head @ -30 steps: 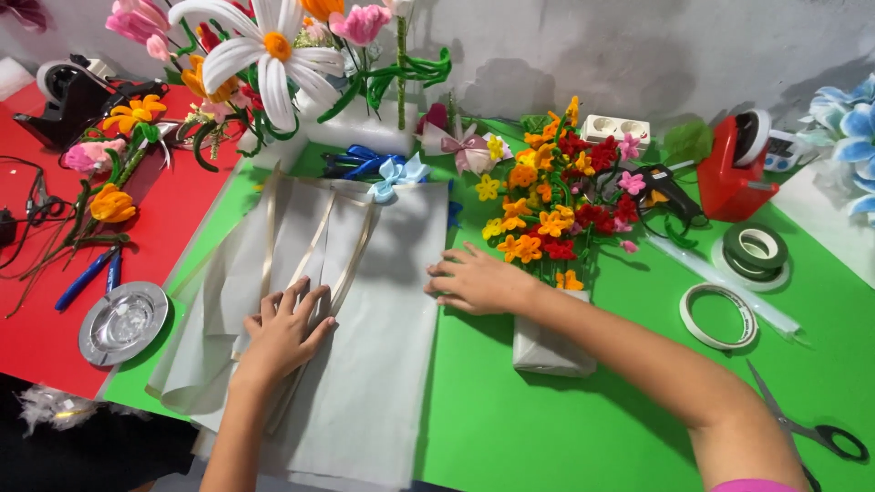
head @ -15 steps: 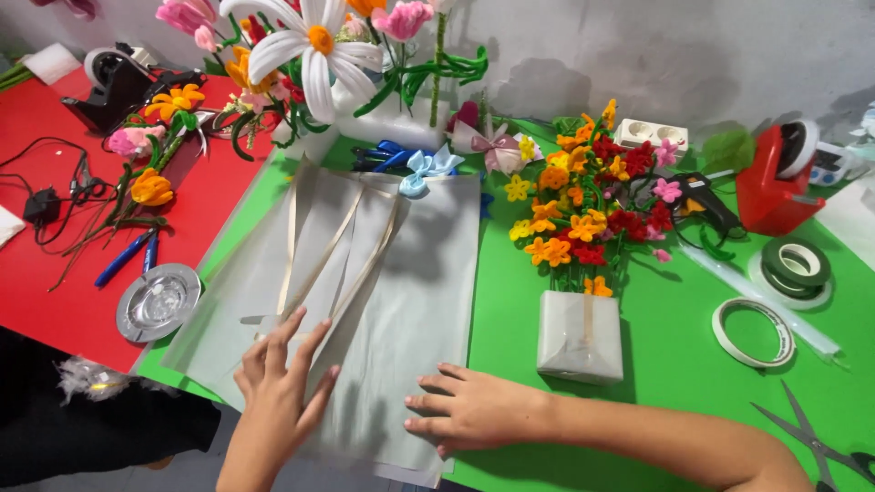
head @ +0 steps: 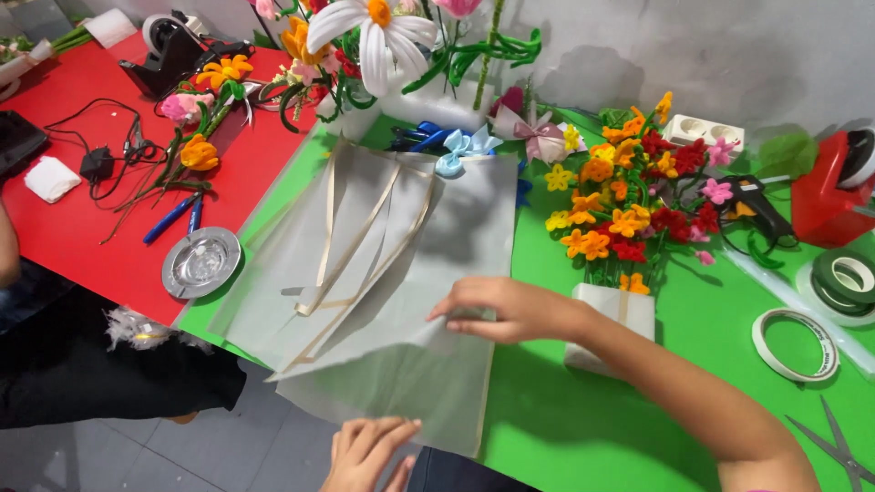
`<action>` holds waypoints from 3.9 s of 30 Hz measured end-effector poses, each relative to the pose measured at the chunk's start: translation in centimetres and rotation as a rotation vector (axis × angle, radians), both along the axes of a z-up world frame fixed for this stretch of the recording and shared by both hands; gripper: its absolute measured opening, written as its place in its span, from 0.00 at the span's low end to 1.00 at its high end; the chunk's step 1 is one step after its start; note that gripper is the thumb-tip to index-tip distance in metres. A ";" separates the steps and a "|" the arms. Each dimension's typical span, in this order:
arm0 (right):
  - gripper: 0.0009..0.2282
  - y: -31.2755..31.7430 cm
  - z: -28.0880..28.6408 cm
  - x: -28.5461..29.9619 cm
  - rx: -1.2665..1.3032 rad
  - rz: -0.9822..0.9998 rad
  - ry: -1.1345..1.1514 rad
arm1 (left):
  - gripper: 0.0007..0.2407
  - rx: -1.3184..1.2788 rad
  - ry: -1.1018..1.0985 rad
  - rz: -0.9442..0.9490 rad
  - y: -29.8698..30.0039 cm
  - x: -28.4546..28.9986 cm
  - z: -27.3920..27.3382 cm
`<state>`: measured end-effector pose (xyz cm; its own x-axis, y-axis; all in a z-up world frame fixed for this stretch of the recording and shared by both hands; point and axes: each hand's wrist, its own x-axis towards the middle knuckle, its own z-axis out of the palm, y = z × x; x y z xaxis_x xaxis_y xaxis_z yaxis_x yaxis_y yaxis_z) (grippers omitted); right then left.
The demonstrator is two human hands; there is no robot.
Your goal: The person wraps a small bouquet of artificial flowers in white paper, securing it with tape. They then place the wrapped bouquet onto a larger sheet of translucent paper and fold the paper around it, securing the folds with tape.
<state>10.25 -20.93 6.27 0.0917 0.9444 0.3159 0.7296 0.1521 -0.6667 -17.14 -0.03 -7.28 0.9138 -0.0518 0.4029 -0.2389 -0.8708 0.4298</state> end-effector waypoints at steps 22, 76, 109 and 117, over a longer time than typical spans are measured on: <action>0.09 -6.2 7.2 1.9 0.131 -0.229 -0.259 | 0.27 0.292 0.348 0.234 1.2 4.1 0.4; 0.31 -2.7 -8.6 -7.3 -0.232 -0.067 -0.720 | 0.26 0.139 -0.266 0.544 5.7 2.1 6.5; 0.13 2.9 -3.2 -4.0 -0.190 0.022 -0.555 | 0.05 -0.367 0.020 0.490 6.5 0.7 3.2; 0.10 5.7 -1.6 -4.2 0.036 0.032 -0.423 | 0.03 0.002 -0.105 0.306 1.4 3.4 6.4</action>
<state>6.03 -15.23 4.65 -0.0823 0.9323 0.3521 0.9322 0.1969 -0.3035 -13.78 1.40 -0.93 0.8405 0.2176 0.4963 -0.0092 -0.9100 0.4146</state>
